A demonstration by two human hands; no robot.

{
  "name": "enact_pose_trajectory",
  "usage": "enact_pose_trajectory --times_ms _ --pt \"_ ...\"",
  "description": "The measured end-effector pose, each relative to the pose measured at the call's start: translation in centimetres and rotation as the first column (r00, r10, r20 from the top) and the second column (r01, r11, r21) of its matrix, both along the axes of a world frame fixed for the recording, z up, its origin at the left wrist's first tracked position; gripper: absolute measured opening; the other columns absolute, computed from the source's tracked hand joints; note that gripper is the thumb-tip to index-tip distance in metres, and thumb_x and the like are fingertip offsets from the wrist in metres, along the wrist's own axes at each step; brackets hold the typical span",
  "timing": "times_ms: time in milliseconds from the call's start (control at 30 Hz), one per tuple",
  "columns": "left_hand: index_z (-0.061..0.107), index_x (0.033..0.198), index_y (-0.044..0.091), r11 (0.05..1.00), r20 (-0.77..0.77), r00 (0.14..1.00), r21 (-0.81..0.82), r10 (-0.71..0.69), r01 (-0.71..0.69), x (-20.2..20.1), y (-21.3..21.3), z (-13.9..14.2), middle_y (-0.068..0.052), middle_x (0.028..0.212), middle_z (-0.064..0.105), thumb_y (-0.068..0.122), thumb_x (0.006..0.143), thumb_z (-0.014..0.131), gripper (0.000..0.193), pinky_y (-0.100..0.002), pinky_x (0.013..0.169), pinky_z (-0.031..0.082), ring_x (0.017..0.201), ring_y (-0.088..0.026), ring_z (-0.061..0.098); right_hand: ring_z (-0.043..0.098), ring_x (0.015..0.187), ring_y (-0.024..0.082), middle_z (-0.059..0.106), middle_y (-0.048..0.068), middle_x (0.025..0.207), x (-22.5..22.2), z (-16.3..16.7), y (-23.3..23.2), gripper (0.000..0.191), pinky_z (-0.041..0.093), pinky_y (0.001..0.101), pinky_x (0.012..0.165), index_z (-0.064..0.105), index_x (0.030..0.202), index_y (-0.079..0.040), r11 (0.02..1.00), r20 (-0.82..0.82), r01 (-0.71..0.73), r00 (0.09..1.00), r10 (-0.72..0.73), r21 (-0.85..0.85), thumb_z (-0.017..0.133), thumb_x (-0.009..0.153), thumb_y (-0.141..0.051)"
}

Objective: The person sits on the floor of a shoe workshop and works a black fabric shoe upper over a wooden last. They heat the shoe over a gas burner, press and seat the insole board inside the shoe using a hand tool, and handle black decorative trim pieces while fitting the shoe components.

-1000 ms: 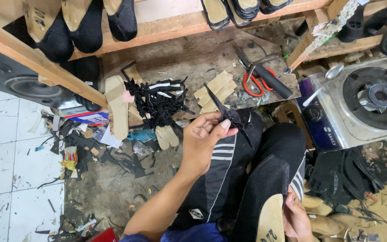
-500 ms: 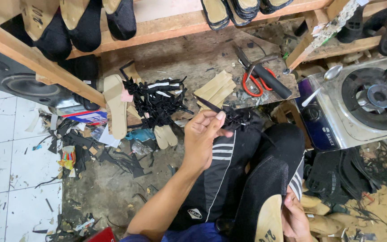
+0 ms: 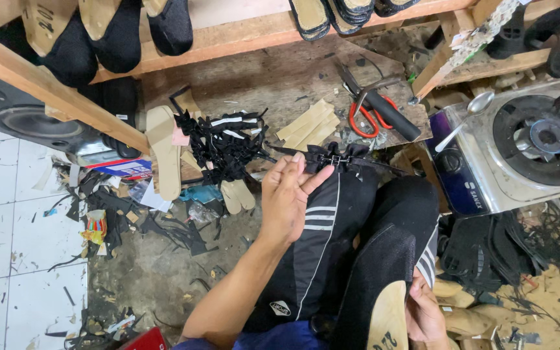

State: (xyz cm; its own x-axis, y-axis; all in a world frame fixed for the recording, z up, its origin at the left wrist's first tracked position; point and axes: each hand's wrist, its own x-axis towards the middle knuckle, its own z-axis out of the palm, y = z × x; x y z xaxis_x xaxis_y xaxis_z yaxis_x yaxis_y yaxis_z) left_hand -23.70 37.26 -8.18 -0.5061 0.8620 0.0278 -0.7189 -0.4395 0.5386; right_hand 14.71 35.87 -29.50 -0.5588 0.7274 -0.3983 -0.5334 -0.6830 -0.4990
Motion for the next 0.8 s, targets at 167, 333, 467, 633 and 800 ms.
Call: enact_pose_trajectory --times_ms 167,333,467,633,800 --pt "0.059 0.103 0.004 0.989 0.007 0.999 -0.140 0.038 -0.037 0.0 -0.2 0.4 0.001 0.091 0.063 0.011 0.105 0.048 0.013 -0.052 0.103 0.055 0.077 -0.010 0.066 0.057 0.126 0.039 0.055 0.022 0.143 -0.1 0.1 0.1 0.058 0.047 0.0576 0.101 0.036 0.156 -0.006 1.000 -0.027 -0.015 1.000 0.015 0.002 0.054 0.102 -0.019" --pt "0.057 0.104 0.003 0.999 0.108 0.993 0.029 -0.047 0.044 -0.6 -0.2 -0.5 0.001 0.097 0.064 0.011 0.112 0.052 0.013 -0.054 0.111 0.054 0.087 -0.013 0.069 0.054 0.131 0.040 0.053 0.024 0.146 -0.9 1.6 0.0 0.062 0.044 0.0579 0.105 0.035 0.157 -0.003 0.998 -0.073 -0.032 0.997 0.035 0.054 0.057 0.102 -0.021" --pt "0.059 0.108 0.002 0.999 0.130 0.990 0.015 -0.048 0.046 -0.8 -0.4 -0.8 0.000 0.098 0.065 0.009 0.112 0.051 0.011 -0.054 0.110 0.055 0.086 -0.014 0.068 0.052 0.133 0.041 0.050 0.024 0.149 -1.6 2.7 0.0 0.065 0.043 0.0588 0.107 0.035 0.157 -0.001 0.997 -0.099 -0.047 0.994 0.053 0.060 0.060 0.100 -0.021" --pt "0.058 0.111 0.000 1.000 -0.019 1.000 -0.004 0.024 -0.024 -0.1 -1.0 0.6 -0.008 0.109 0.068 0.010 0.110 0.045 0.016 -0.049 0.104 0.056 0.106 -0.020 0.068 0.051 0.134 0.040 0.050 0.022 0.150 -1.8 2.9 0.0 0.064 0.043 0.0580 0.107 0.035 0.157 -0.003 0.997 -0.068 -0.034 0.997 0.038 0.063 0.059 0.100 -0.022" --pt "0.056 0.113 -0.002 1.000 -0.196 0.980 -0.008 0.027 -0.029 0.1 -1.5 2.2 -0.027 0.124 0.067 0.014 0.112 0.039 0.023 -0.040 0.099 0.056 0.122 -0.034 0.066 0.051 0.133 0.039 0.049 0.022 0.150 -1.6 2.6 0.1 0.062 0.043 0.0572 0.106 0.035 0.157 -0.003 0.999 -0.035 -0.028 0.999 0.029 0.045 0.055 0.102 -0.023"
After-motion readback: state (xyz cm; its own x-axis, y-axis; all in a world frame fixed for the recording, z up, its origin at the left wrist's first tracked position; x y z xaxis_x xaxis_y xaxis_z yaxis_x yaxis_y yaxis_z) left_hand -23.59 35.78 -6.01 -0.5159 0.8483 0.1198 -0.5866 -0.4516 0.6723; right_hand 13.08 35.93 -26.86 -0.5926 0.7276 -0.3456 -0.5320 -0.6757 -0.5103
